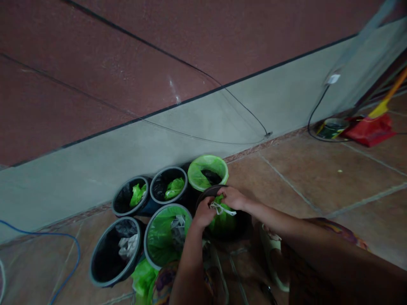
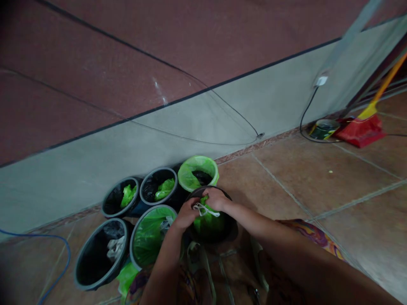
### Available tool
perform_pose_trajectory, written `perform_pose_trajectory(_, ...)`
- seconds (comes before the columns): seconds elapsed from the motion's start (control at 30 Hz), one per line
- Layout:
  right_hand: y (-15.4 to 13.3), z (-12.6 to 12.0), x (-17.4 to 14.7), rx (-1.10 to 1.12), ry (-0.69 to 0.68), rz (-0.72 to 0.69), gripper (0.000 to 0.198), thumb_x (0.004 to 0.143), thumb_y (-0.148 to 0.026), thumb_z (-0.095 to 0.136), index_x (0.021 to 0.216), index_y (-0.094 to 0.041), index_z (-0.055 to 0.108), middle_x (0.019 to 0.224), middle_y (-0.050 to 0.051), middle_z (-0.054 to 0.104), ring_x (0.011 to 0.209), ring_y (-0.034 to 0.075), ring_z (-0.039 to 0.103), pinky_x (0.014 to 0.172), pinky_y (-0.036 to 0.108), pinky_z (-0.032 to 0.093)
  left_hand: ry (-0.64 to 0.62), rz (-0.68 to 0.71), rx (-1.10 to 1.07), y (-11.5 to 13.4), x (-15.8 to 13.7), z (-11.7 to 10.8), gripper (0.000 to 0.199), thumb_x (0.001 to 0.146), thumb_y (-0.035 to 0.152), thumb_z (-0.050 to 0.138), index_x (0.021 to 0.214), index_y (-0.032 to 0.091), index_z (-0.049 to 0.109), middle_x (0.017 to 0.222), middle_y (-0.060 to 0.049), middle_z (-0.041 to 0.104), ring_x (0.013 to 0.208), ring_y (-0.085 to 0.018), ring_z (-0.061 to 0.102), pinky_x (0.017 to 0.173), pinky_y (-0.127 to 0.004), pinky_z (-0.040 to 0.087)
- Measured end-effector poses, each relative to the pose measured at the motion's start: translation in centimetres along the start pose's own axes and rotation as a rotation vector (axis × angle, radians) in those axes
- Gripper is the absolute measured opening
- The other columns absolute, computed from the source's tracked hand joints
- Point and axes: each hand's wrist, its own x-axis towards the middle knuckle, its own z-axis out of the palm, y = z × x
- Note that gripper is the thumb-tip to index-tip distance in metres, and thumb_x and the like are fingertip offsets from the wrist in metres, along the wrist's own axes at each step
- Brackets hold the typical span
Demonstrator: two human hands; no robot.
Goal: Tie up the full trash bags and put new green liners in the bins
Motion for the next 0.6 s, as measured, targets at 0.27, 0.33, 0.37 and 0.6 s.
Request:
perform_pose_trajectory(0.27,-0.2,0.4,0.0,-0.073,-0.028,-0.108,0.039,0.072,-0.005,0.058,0.106,-0.015,0.074,0.095,0.007,0.075,0.082,0.016,0.064,0.077,0.024,0.047,0.076,-0.063,0.012,-0.8,1.1,1.1,0.032,0.078,0.012,0.060,0.107,0.012,0.074,0.105,-0.011,0.077,0.097,-0.021,0.070,0.091,-0.032,0.051)
perform_pose_trajectory(0.33,-0.3,0.4,-0.1,-0.090,-0.036,-0.116,0.039,0.073,-0.005,0.057,0.108,-0.013,0.074,0.096,0.007,0.075,0.081,0.015,0.064,0.076,0.023,0.046,0.006,-0.061,0.111,-1.0,1.1,1.6,0.027,0.079,0.012,0.060,0.101,0.013,0.076,0.098,-0.009,0.078,0.091,-0.020,0.070,0.087,-0.030,0.051)
perform_pose_trajectory(0.37,-0.3,0.4,-0.2,-0.102,-0.043,-0.122,0.039,0.074,-0.004,0.057,0.107,-0.013,0.074,0.096,0.007,0.075,0.081,0.015,0.064,0.075,0.023,0.045,0.001,-0.069,0.154,-1.0,1.0,1.8,0.025,0.080,0.013,0.060,0.098,0.013,0.076,0.095,-0.008,0.077,0.089,-0.020,0.070,0.084,-0.029,0.051)
perform_pose_trajectory(0.6,-0.5,0.1,-0.5,-0.207,-0.092,-0.096,0.030,0.079,-0.008,0.056,0.098,-0.016,0.078,0.093,0.006,0.076,0.086,0.017,0.065,0.077,0.023,0.044,0.202,-0.127,0.345,0.2,0.4,2.1,0.018,0.086,0.017,0.058,0.094,0.015,0.074,0.098,-0.012,0.076,0.093,-0.022,0.068,0.086,-0.030,0.048)
